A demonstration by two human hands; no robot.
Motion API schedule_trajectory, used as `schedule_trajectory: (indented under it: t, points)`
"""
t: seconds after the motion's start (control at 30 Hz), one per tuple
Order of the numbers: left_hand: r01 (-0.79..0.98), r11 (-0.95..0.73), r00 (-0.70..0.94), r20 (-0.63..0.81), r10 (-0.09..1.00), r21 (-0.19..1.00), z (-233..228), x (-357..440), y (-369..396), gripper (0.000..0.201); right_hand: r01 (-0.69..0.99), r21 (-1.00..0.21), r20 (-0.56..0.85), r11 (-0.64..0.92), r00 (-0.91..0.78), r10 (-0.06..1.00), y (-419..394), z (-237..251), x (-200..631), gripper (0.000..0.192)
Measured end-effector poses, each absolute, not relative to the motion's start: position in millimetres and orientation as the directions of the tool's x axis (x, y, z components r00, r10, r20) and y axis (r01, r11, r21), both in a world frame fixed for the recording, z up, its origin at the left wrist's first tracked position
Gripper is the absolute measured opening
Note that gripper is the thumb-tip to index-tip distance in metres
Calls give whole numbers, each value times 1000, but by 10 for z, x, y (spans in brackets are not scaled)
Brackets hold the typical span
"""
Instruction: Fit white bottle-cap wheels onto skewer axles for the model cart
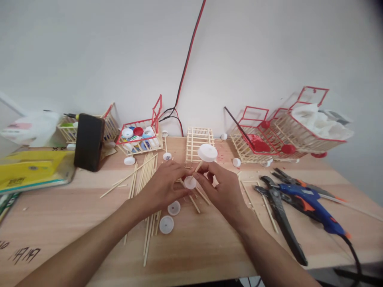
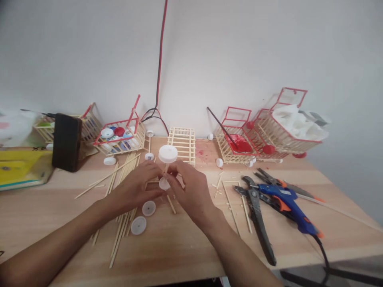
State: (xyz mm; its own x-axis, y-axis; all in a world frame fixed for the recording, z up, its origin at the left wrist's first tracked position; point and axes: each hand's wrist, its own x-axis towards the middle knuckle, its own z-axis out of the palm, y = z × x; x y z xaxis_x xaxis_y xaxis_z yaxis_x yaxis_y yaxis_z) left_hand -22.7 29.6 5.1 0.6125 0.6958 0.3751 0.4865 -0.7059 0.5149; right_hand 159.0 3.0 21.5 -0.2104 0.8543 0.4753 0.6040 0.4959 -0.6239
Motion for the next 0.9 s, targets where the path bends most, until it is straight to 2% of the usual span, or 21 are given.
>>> schedule_trajectory:
  t: [0.33,0.73,0.9]
  points:
    - [428,-682,536,441,720,593,35,-196,294,22,592,-638,473,492,-203,858,33,231,1589,6]
    - [461,-686,560,415,717,563,15,-190,285,25,562,-675,438,478,-216,872,43,215,1573,7]
    - [457,-712,592,415,691,534,9,-213,308,36,550,-661,467,511,-232,854,51,220,1586,12]
